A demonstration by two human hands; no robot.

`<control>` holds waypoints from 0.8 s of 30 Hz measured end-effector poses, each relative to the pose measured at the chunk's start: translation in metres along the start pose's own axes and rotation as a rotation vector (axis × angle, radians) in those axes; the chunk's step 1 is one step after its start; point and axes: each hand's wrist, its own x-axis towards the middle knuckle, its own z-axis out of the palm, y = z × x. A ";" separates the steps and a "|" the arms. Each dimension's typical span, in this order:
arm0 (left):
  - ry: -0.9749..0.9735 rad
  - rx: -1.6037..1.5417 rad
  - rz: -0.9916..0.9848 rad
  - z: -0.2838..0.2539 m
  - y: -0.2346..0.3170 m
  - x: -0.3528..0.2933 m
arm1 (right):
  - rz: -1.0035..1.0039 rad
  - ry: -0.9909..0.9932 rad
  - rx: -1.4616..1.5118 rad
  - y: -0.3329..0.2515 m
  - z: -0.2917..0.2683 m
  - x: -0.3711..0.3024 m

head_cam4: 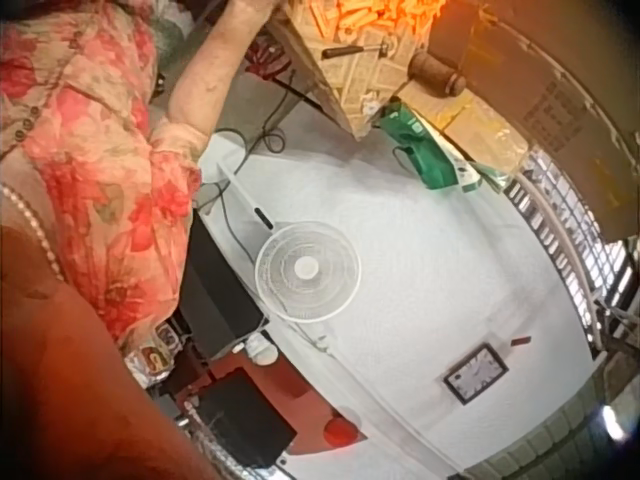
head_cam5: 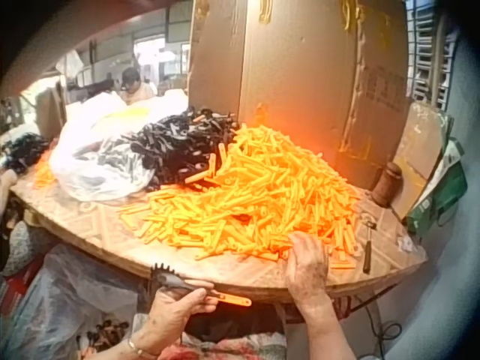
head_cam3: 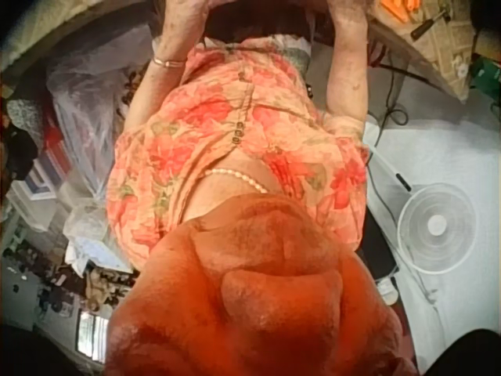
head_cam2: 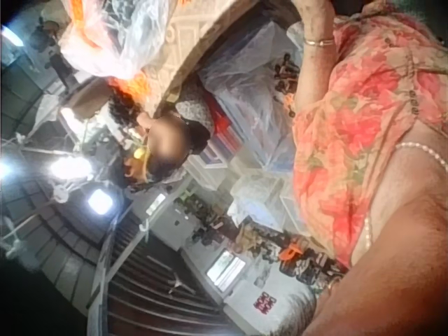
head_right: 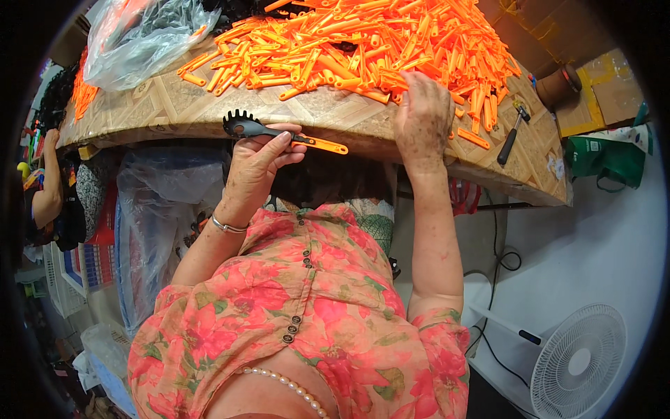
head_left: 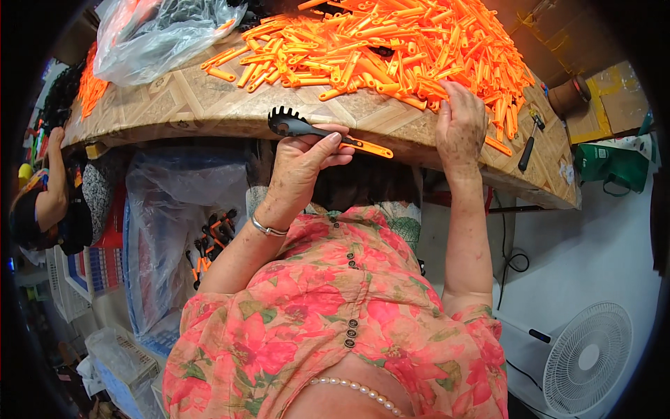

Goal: The person repeatedly picks up small orange plastic tubes and a black plastic component, inserts the tube into the component, and uses a hammer to tap the assembly together. The finished units are placed on a wooden table alongside a large pile of similar orange parts.

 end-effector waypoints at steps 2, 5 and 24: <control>-0.005 0.005 -0.006 0.000 0.000 0.000 | 0.005 -0.045 -0.070 0.013 0.011 0.004; -0.003 0.015 -0.006 -0.001 0.000 0.001 | -0.006 -0.098 -0.130 0.021 0.016 0.006; -0.005 0.013 -0.008 0.003 0.001 -0.001 | 0.129 0.007 0.338 0.008 -0.009 -0.010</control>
